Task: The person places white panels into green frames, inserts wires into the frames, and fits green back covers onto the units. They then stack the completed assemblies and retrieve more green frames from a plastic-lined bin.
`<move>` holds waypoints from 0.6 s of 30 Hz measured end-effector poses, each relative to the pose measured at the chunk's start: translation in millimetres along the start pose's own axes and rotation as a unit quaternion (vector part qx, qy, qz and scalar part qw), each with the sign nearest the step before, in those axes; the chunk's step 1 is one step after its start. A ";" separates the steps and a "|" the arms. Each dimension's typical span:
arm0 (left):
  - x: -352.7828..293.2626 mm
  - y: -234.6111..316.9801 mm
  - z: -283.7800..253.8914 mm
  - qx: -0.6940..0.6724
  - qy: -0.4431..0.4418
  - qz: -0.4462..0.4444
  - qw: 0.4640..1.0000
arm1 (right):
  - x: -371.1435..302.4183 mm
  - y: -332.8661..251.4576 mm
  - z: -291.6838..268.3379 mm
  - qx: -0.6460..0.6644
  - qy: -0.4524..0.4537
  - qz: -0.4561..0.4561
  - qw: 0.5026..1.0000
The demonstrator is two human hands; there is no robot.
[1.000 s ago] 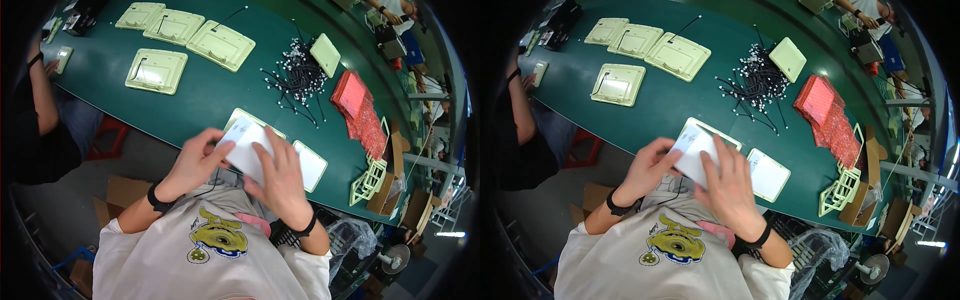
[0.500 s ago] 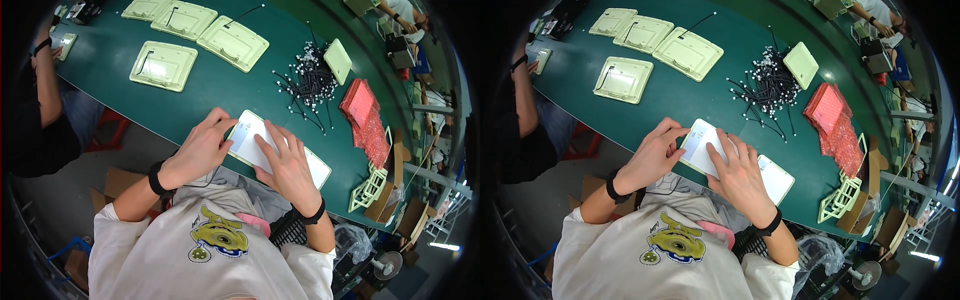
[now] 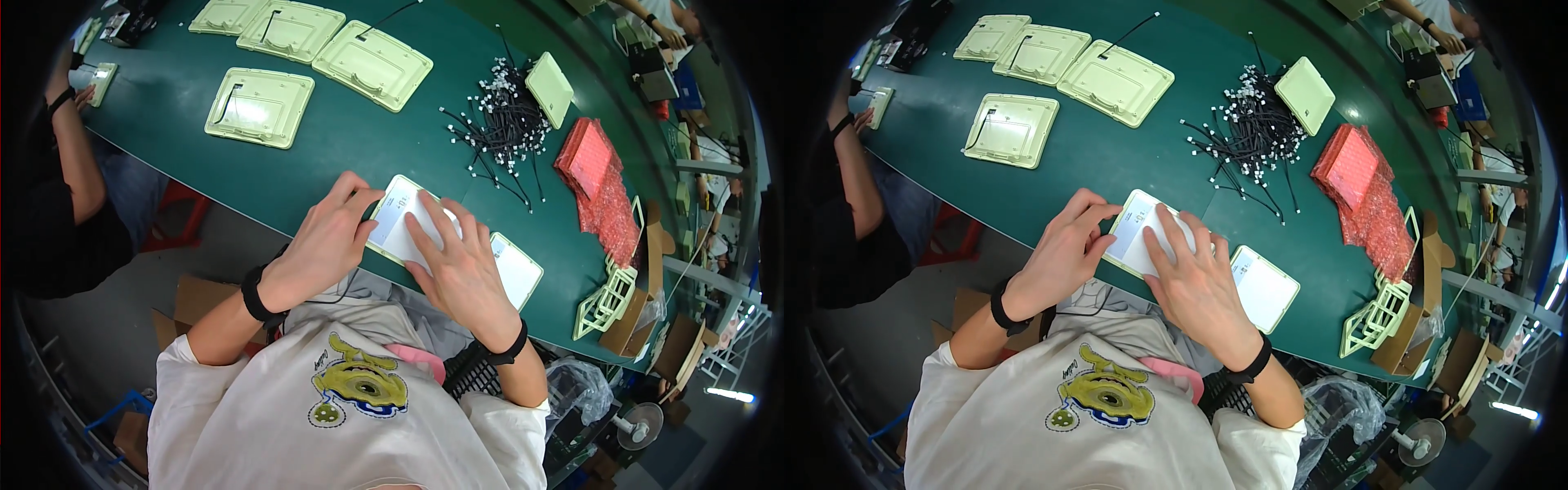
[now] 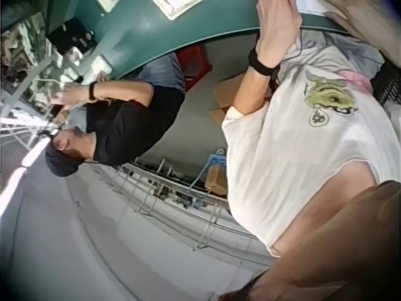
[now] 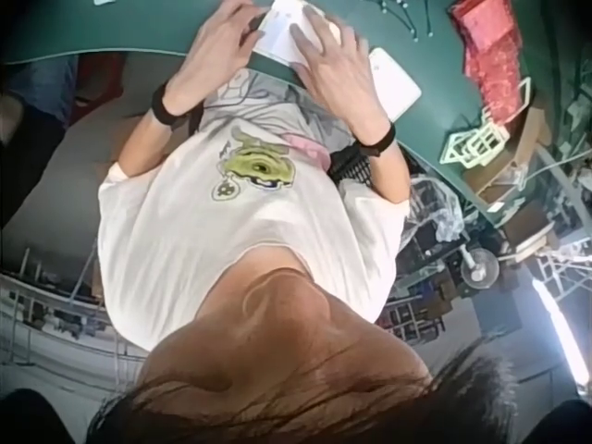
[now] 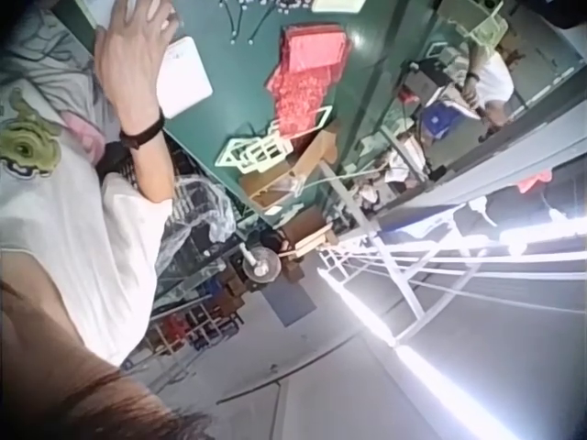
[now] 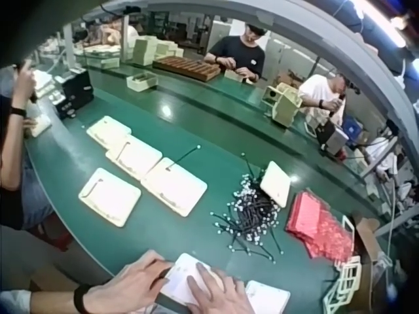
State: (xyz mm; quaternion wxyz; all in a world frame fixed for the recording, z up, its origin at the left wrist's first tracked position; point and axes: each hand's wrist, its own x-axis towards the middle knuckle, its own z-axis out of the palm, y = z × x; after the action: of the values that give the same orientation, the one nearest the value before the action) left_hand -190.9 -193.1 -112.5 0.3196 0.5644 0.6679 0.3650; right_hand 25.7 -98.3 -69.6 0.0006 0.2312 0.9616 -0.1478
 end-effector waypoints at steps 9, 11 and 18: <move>4.5 5.6 -5.3 -0.006 -0.015 0.014 1.000 | -3.1 2.8 -5.8 0.087 0.033 -0.001 0.996; 5.7 6.3 -6.7 0.006 -0.033 0.014 0.999 | -14.9 3.5 -11.4 0.064 0.037 0.028 0.997; 9.1 12.7 -7.8 0.050 -0.081 0.029 0.995 | -27.2 9.5 10.5 0.091 0.061 0.056 0.992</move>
State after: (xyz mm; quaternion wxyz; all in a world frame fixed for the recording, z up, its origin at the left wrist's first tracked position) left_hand -192.2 -183.8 -97.8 0.3327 0.6268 0.6406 0.2934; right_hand 53.5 -105.3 -80.4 -0.0713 0.2921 0.9280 -0.2201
